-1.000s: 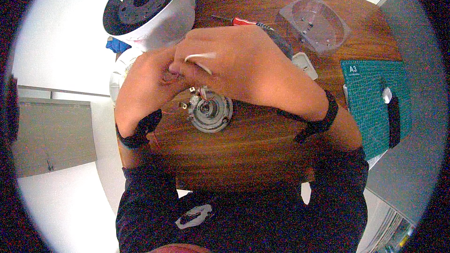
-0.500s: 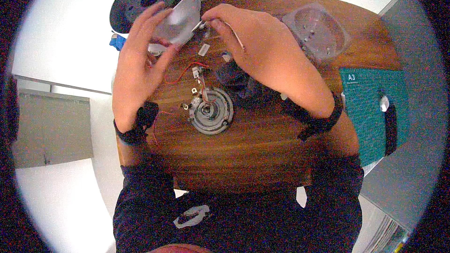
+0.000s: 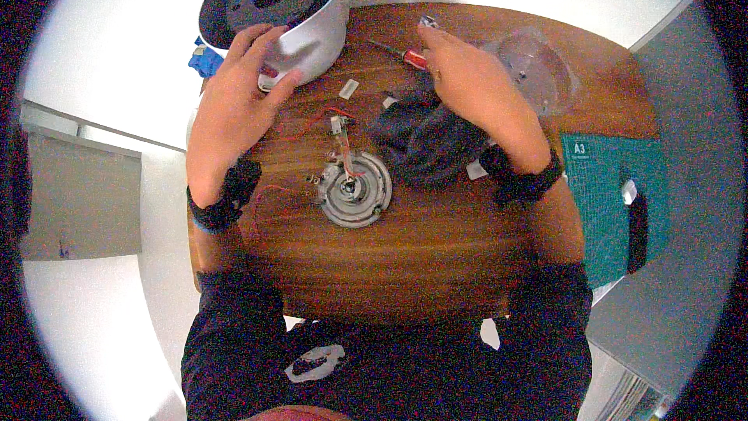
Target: The person cleans a small motor component with a cloth, then connects wires to it. They place the motor into a white appliance housing, route the wires, and secure a plastic cover over the internal assembly.
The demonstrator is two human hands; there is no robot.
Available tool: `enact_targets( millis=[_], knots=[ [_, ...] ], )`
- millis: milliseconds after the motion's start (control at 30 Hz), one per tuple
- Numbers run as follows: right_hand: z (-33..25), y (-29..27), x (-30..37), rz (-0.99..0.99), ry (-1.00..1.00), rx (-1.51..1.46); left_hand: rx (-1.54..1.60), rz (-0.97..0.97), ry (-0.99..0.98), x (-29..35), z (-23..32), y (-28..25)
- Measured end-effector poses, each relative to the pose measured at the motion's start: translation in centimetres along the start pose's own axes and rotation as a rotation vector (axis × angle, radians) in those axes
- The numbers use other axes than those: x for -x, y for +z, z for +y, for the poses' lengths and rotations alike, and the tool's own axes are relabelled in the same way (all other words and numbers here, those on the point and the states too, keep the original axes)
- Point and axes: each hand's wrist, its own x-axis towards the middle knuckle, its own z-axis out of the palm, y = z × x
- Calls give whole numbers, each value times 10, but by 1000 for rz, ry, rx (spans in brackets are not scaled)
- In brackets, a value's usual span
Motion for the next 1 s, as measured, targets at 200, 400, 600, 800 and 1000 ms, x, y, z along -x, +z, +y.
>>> enact_targets(
  millis=[200,400,600,800,1000],
  knots=[
    [14,16,-1,-60,16,93,79,41,6,0,-11,-8],
    [21,31,1,-92,-113,279,76,143,-14,-4,-26,-19],
    [-6,13,-2,-241,-119,324,127,287,-73,-4,-45,-18],
    [-12,-10,-28,-115,-119,-1,-25,342,-165,-10,-72,-4],
    [-42,-5,-82,-89,246,-891,153,167,-333,-15,-66,-10]
  ],
)
